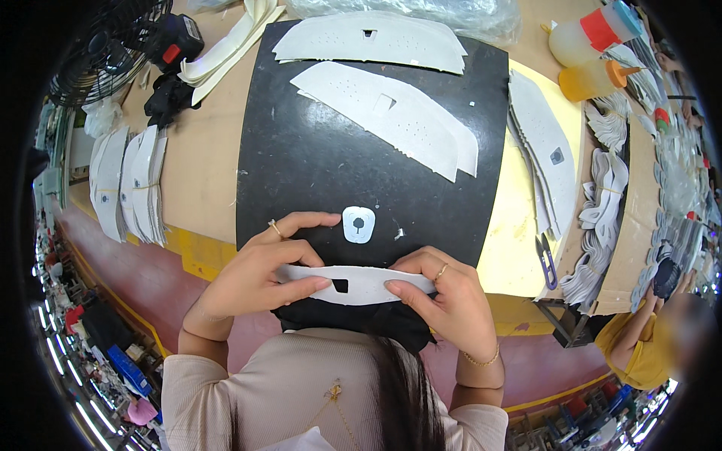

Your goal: The person repeatedly picks up white curved parts and small inserts, aligns them on a black mat, applies glue from a bottle to the inserts, and presses the parts together. The person stacks completed assemblies on the table.

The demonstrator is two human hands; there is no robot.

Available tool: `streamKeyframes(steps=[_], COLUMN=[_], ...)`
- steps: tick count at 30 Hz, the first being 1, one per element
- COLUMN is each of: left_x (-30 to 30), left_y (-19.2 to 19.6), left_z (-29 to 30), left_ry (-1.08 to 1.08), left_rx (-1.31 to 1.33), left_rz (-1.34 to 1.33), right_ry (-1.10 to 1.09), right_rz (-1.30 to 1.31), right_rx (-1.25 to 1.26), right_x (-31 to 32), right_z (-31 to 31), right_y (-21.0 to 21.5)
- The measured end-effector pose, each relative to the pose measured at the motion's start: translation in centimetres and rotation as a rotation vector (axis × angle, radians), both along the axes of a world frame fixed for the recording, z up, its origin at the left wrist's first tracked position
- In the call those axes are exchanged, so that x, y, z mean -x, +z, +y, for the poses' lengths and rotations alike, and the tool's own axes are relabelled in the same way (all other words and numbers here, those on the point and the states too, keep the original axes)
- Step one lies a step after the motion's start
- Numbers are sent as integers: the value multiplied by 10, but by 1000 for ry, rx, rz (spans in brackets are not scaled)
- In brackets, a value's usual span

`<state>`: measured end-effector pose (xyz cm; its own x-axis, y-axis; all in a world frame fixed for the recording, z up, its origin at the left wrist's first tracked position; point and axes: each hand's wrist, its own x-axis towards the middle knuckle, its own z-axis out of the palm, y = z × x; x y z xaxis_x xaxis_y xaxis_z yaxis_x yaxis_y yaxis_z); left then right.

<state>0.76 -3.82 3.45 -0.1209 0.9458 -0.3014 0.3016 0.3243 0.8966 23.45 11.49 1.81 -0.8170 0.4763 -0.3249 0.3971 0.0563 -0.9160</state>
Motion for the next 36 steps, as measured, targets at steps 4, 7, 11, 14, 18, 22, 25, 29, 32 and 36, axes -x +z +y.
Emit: streamKeyframes(steps=[4, 7, 11, 14, 18, 22, 25, 29, 32, 36], left_x=[8, 14, 16, 13, 13, 12, 13, 13, 13, 14], left_y=[3, -4, -15, -23, -23, -27, -28, -30, -29, -30], left_z=[4, 11, 24, 26, 27, 27, 27, 28, 29, 29], left_ry=[41, 161, 230, 219, 221, 204, 190, 185, 179, 185], left_rx=[190, 165, 89, 72, 39, -4, -22, -33, -28, -28], left_rz=[-81, -125, -42, 62, 106, 142, 172, 193, 205, 214], right_ry=[-151, -313, -378, -408, -421, -417, -413, -402, -406, -400], right_rz=[-57, 10, -56, -78, -135, -165, -165, -173, -173, -171], right_rx=[103, 121, -39, 35, 28, 29, 18, 1, 6, -2], right_x=[-1, 5, 14, 17, 20, 21, 21, 22, 22, 22], right_z=[-6, -7, 0, 3, 3, 5, 5, 5, 5, 6], right_y=[-1, -5, -8, -8, -8, -7, -7, -8, -8, -7])
